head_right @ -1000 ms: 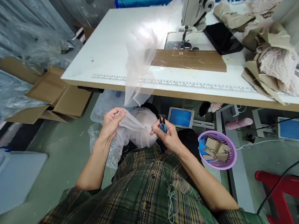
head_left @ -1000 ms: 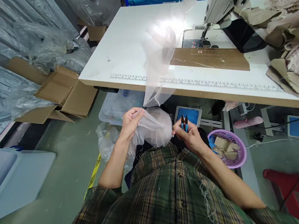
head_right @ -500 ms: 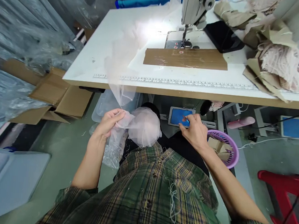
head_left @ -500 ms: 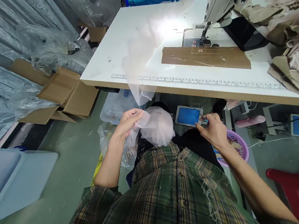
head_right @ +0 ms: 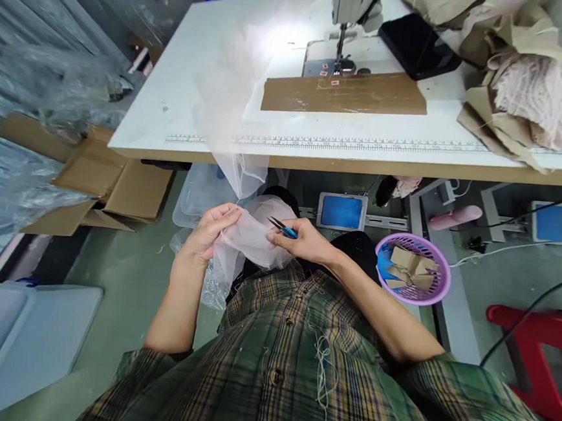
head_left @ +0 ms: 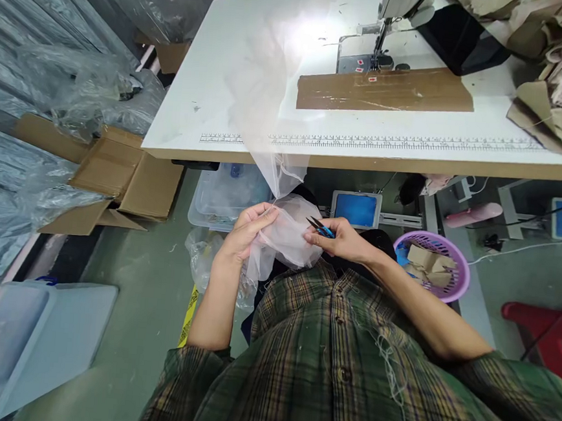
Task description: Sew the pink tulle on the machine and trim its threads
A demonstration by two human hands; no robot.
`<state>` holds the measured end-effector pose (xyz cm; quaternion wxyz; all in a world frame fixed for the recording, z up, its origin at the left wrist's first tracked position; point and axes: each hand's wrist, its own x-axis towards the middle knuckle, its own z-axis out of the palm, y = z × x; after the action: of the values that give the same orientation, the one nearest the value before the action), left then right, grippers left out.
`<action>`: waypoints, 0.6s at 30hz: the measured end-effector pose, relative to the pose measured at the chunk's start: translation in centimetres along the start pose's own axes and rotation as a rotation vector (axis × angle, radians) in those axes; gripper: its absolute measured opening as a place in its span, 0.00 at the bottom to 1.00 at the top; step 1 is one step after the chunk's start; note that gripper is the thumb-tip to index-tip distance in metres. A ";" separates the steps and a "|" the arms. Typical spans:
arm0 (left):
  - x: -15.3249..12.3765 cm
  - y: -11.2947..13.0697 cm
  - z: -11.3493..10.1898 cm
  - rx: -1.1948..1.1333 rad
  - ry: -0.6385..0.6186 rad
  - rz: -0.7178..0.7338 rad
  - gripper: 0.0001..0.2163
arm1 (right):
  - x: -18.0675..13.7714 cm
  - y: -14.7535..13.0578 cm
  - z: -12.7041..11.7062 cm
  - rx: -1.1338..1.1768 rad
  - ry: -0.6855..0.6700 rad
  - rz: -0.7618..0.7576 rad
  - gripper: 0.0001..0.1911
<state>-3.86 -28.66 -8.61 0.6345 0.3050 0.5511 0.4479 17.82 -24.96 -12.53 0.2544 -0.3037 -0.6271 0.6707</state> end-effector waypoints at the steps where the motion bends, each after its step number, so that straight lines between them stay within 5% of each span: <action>1: 0.0 -0.1 -0.2 0.012 0.028 0.011 0.16 | -0.3 0.2 -0.3 -0.002 0.002 0.017 0.22; 18: 0.2 -0.6 -1.9 0.015 0.119 0.035 0.17 | -1.6 2.1 -2.6 0.102 0.269 0.110 0.26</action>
<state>-5.57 -28.90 -9.61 0.5903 0.2919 0.5858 0.4723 20.90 -24.52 -14.57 0.3140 -0.4115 -0.5349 0.6678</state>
